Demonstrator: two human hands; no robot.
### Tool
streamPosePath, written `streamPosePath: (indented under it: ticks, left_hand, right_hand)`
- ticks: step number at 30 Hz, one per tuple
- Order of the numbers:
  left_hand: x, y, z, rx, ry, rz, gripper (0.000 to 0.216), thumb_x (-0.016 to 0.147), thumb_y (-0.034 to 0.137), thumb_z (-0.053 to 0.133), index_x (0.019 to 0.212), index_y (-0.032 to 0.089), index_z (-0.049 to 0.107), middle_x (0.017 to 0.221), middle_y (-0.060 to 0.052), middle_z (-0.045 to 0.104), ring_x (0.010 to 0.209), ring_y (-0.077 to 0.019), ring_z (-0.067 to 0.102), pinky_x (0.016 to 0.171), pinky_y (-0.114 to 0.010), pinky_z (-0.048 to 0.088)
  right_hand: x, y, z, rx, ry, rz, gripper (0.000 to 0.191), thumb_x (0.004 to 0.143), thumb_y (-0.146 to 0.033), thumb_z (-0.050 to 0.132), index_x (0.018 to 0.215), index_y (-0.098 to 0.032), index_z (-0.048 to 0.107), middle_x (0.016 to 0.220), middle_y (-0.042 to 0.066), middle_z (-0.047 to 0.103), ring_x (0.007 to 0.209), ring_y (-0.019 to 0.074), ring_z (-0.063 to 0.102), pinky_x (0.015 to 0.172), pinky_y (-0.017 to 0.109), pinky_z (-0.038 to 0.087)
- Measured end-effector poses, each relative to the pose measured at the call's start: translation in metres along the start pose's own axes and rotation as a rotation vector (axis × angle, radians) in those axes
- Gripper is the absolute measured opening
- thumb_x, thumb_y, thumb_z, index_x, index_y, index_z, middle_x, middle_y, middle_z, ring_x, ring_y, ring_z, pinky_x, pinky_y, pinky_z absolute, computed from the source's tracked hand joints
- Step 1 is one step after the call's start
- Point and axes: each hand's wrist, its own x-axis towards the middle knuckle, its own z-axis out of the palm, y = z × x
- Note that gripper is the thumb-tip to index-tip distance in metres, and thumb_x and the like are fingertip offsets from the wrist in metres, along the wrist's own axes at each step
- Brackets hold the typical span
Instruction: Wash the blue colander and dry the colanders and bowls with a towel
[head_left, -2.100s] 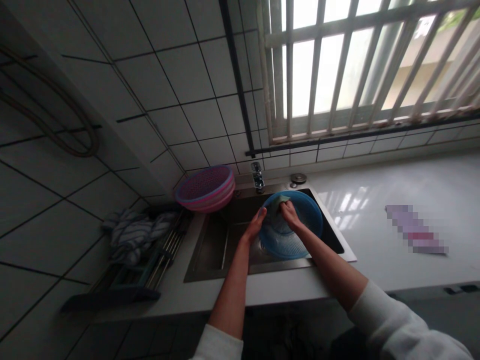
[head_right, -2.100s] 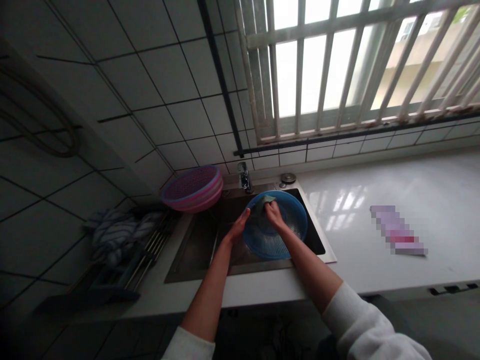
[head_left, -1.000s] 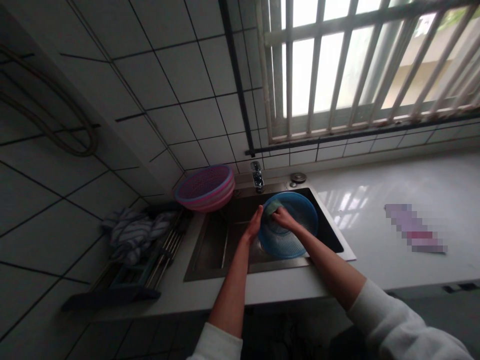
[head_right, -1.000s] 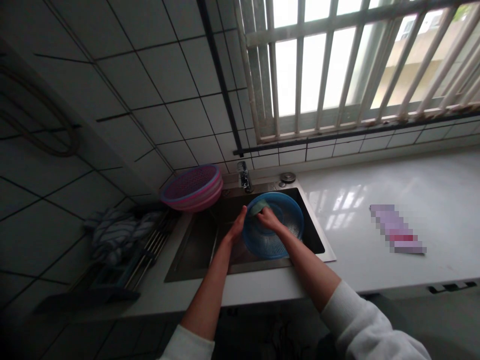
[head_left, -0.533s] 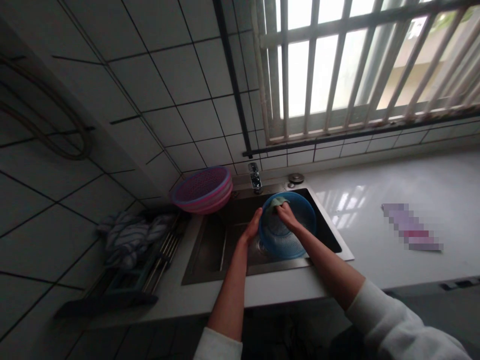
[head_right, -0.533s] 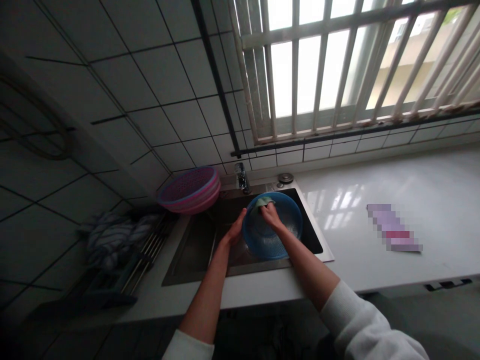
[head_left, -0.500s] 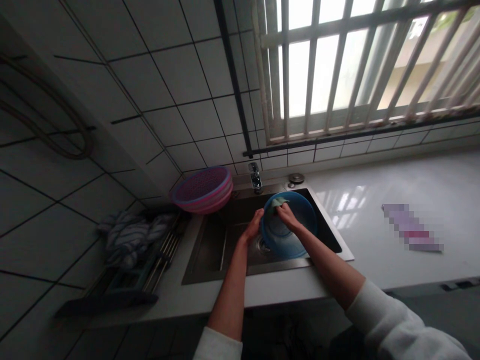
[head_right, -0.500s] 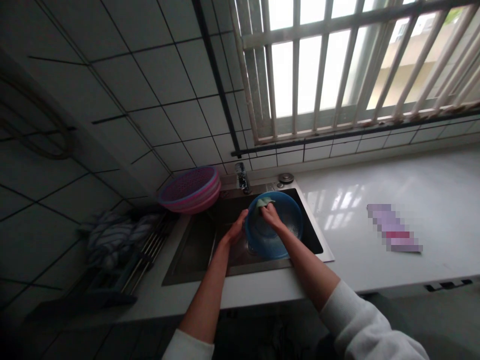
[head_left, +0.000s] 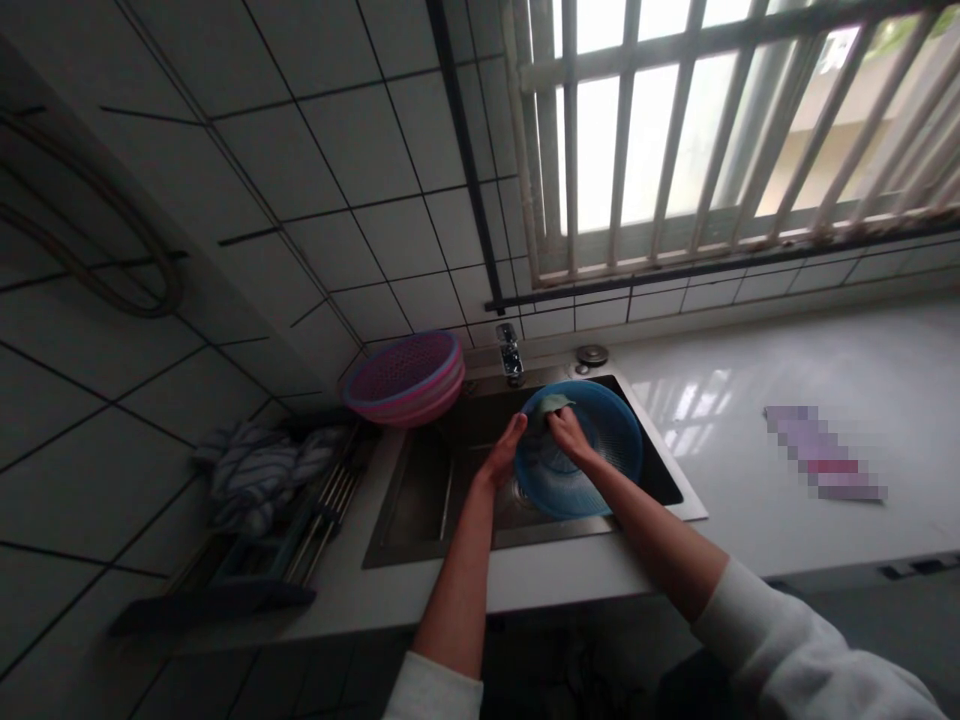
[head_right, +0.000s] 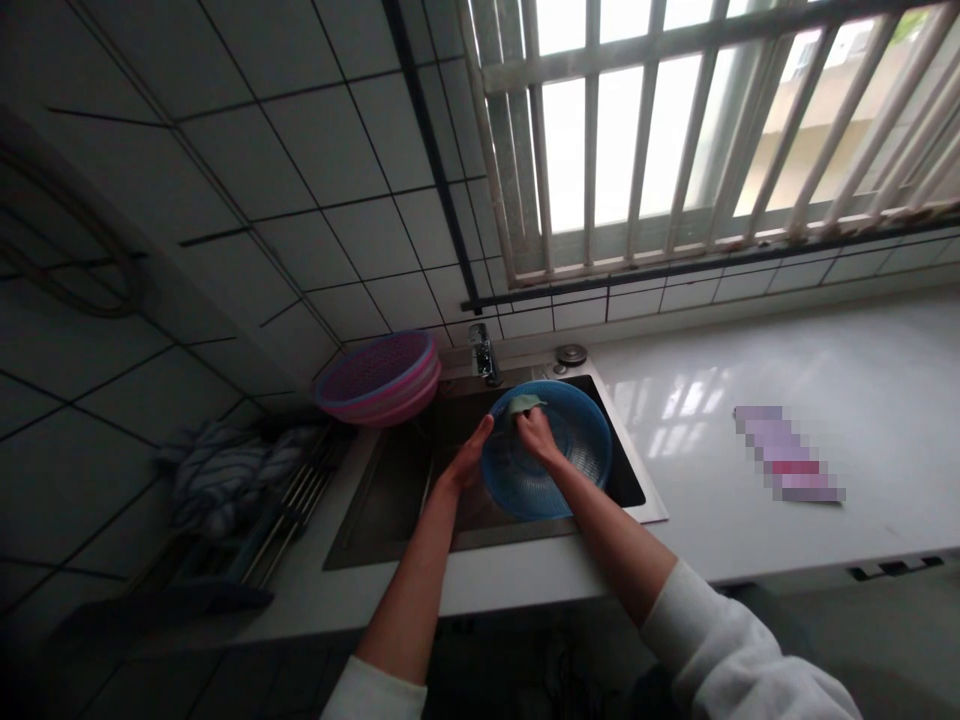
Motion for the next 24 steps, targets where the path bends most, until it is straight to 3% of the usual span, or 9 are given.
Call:
streamPosePath:
  ticks: [2,5,7,9,12,14,16,21,24]
  left_hand:
    - [0.000,0.000,-0.002,-0.002,0.003,0.000,0.081,0.082,0.074,0.076,0.143,0.023,0.063,0.133,-0.013,0.074,0.127,-0.0325,0.068,0.113,-0.048,0.050]
    - [0.003,0.000,-0.008,0.087,0.136,0.054,0.082,0.077,0.078,0.078,0.136,0.022,0.068,0.137,-0.011,0.073,0.136,-0.0331,0.062,0.120,-0.046,0.044]
    - [0.004,0.000,-0.011,0.143,0.210,0.085,0.081,0.076,0.078,0.078,0.134,0.023,0.070,0.140,-0.010,0.071,0.140,-0.0332,0.058,0.123,-0.045,0.040]
    - [0.005,-0.001,-0.010,0.156,0.184,0.104,0.080,0.077,0.077,0.078,0.135,0.023,0.071,0.141,-0.010,0.071,0.141,-0.0334,0.058,0.123,-0.044,0.040]
    - [0.002,-0.001,-0.005,0.130,0.050,0.123,0.077,0.081,0.072,0.078,0.139,0.023,0.069,0.143,-0.011,0.070,0.141,-0.0342,0.058,0.121,-0.045,0.042]
    - [0.001,-0.001,-0.003,0.123,-0.001,0.130,0.076,0.083,0.069,0.079,0.142,0.024,0.067,0.146,-0.012,0.068,0.142,-0.0347,0.057,0.122,-0.047,0.041]
    - [0.000,-0.001,-0.003,0.146,-0.013,0.151,0.075,0.083,0.068,0.080,0.142,0.024,0.067,0.148,-0.012,0.067,0.143,-0.0347,0.056,0.123,-0.048,0.040]
    - [0.004,-0.005,-0.009,0.201,0.078,0.188,0.072,0.082,0.072,0.077,0.138,0.026,0.070,0.149,-0.011,0.066,0.144,-0.0335,0.055,0.126,-0.046,0.036]
    - [0.006,-0.007,-0.010,0.165,0.077,0.154,0.074,0.083,0.072,0.077,0.140,0.026,0.069,0.146,-0.011,0.068,0.142,-0.0344,0.057,0.124,-0.046,0.039]
  right_hand:
    - [-0.002,0.000,0.001,0.027,-0.145,-0.016,0.017,0.080,-0.037,0.057,0.088,-0.022,0.060,0.085,0.002,0.062,0.080,0.0189,0.055,0.071,0.028,0.047]
    - [-0.013,0.001,0.010,0.029,-0.594,0.022,0.018,0.073,-0.030,0.062,0.088,-0.020,0.063,0.083,0.001,0.063,0.073,0.0163,0.055,0.069,0.027,0.048]
    - [-0.019,0.002,0.015,-0.013,-0.750,0.070,0.012,0.072,-0.028,0.062,0.080,-0.019,0.062,0.076,0.000,0.061,0.066,0.0147,0.052,0.064,0.026,0.046]
    - [-0.018,0.001,0.015,-0.042,-0.625,0.041,0.010,0.074,-0.029,0.060,0.078,-0.020,0.062,0.076,0.001,0.062,0.067,0.0152,0.052,0.064,0.026,0.045]
    - [-0.007,-0.002,0.006,-0.102,-0.177,-0.023,0.012,0.081,-0.031,0.054,0.079,-0.021,0.061,0.080,0.003,0.065,0.075,0.0183,0.056,0.070,0.028,0.048]
    - [-0.001,-0.003,-0.001,-0.163,-0.020,-0.017,0.011,0.081,-0.031,0.054,0.077,-0.022,0.060,0.080,0.004,0.066,0.076,0.0202,0.057,0.072,0.030,0.049]
    - [0.000,-0.001,-0.004,-0.182,-0.086,-0.040,0.009,0.080,-0.029,0.056,0.077,-0.022,0.062,0.081,0.005,0.068,0.076,0.0207,0.059,0.074,0.032,0.050]
    - [-0.017,0.010,0.006,-0.192,-0.730,0.028,0.006,0.073,-0.018,0.061,0.075,-0.020,0.066,0.070,0.003,0.066,0.063,0.0172,0.055,0.065,0.031,0.048]
    - [-0.018,0.010,0.006,-0.226,-0.719,-0.044,0.005,0.075,-0.019,0.061,0.074,-0.018,0.066,0.072,0.003,0.066,0.065,0.0166,0.053,0.065,0.031,0.046]
